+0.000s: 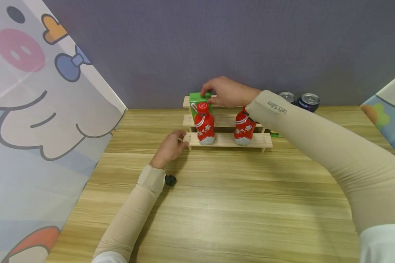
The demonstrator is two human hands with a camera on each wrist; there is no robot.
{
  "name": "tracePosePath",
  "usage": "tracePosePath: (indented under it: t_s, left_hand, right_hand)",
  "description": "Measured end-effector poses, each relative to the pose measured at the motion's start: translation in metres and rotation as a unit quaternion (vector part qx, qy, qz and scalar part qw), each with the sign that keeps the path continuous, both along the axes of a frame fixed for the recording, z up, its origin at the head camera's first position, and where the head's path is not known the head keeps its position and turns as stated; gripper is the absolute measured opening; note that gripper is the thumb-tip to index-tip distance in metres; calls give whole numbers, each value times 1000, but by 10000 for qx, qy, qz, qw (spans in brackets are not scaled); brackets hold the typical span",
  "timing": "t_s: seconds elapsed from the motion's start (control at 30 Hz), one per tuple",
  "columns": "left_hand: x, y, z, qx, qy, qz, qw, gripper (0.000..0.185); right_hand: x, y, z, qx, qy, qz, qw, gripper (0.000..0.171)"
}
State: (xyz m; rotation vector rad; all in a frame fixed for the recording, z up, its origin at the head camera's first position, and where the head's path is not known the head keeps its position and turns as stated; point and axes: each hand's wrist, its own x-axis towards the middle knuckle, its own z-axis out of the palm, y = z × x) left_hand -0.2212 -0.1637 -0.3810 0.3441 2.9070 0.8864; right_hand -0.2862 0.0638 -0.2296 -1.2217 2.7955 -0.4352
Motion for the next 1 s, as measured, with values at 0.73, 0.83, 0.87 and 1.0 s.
tracePosePath:
  t_s: [0.73,0.83,0.87,1.0]
  left_hand:
    - [-1,1,-1,15,-53,37,10000,41]
    - [-1,0,-1,31,-38,28,10000,41]
    - [-1,0,-1,33,-33,24,10000,41]
    - [-1,0,-2,38,-32,22,10000,40]
  right_hand:
    - [3,-3,0,134,-69,-234,9996,23]
    - [4,-3,0,142,-20,-230,9996,22]
    - [4,-3,1,140,-7,-226,9996,22]
    - [4,-2,0,86,32,-198,9998,21]
